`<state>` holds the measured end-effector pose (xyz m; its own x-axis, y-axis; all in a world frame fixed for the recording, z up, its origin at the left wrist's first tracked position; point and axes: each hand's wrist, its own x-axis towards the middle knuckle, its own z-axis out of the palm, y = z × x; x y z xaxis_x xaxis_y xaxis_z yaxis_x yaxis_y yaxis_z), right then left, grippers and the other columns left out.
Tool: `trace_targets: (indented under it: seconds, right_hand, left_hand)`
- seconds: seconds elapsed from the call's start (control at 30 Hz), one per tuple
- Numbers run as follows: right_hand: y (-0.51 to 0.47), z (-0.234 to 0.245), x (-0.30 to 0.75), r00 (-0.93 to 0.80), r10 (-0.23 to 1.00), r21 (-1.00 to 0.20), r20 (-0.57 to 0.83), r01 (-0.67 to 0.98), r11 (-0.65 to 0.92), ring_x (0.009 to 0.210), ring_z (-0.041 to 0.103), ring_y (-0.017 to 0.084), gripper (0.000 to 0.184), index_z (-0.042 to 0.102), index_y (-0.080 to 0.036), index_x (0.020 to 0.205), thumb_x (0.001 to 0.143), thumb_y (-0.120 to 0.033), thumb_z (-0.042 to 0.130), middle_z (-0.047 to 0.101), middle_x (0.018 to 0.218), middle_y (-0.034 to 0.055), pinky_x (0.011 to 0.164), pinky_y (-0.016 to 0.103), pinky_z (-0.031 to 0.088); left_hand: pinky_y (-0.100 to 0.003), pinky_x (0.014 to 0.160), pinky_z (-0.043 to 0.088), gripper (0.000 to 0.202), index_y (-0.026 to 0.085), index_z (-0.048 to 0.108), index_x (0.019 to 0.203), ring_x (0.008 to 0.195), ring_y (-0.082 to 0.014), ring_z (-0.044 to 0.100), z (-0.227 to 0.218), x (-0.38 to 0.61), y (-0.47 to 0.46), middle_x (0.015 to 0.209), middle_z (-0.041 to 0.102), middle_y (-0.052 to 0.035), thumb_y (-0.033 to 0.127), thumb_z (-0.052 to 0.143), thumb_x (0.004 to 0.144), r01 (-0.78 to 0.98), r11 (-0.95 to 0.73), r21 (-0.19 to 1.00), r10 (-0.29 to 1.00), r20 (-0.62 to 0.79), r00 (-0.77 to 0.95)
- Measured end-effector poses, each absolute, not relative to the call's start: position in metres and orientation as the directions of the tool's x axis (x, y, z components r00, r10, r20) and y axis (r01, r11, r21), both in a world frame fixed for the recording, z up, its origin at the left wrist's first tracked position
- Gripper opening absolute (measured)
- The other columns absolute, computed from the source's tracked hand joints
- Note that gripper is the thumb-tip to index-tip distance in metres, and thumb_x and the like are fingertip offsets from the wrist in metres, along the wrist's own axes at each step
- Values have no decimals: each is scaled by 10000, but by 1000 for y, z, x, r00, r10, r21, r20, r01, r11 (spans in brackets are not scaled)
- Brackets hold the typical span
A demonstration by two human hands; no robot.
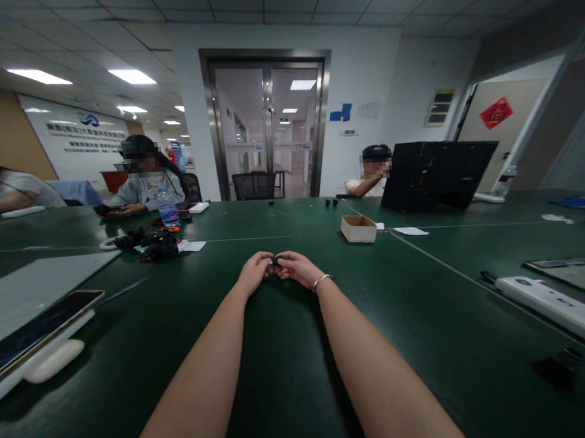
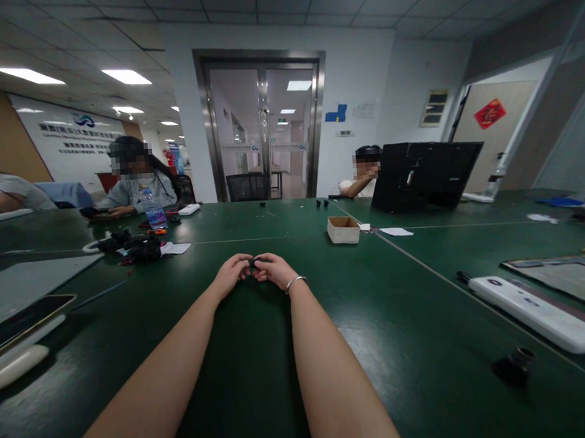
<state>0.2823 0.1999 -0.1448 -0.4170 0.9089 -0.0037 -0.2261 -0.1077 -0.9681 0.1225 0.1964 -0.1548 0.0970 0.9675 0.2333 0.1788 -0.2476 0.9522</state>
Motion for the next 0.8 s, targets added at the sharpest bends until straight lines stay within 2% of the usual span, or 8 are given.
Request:
trace_targets:
  seconds: [0.2,0.43,0.6,0.8]
  right_hand:
    - [199,-144,282,-415,910,-969,-10,-222,-112,519,586,104,154,546,-130,937,796,-135,608,616,607,34,492,212,483]
    - [200,-144,282,-414,910,-972,-4,-213,-101,525,592,112,163,549,-127,934,788,-148,620,620,623,39,490,223,490]
    - [201,-146,282,-413,911,-970,-9,-219,-109,516,589,104,162,542,-126,945,796,-132,605,621,607,38,494,209,486]
    - [200,-145,282,-424,906,-969,3,-224,-102,523,585,102,152,548,-131,919,787,-154,620,619,618,31,493,213,488]
  left_hand:
    - [-223,557,409,334,168,582,1024,577,-100,510,-155,121,194,765,562,-14,227,536,699,229,-267,936,963,254,85]
    - [-231,557,403,321,156,584,1022,570,-109,501,-154,120,193,717,564,-15,249,505,725,238,-258,936,965,239,106]
    - [-223,551,406,332,173,586,1030,589,-104,520,-155,119,195,791,576,-23,264,531,715,243,-273,931,962,257,96]
    - [-226,529,400,290,150,600,965,545,-106,501,-154,121,195,670,562,-9,304,500,740,198,-287,937,957,270,110]
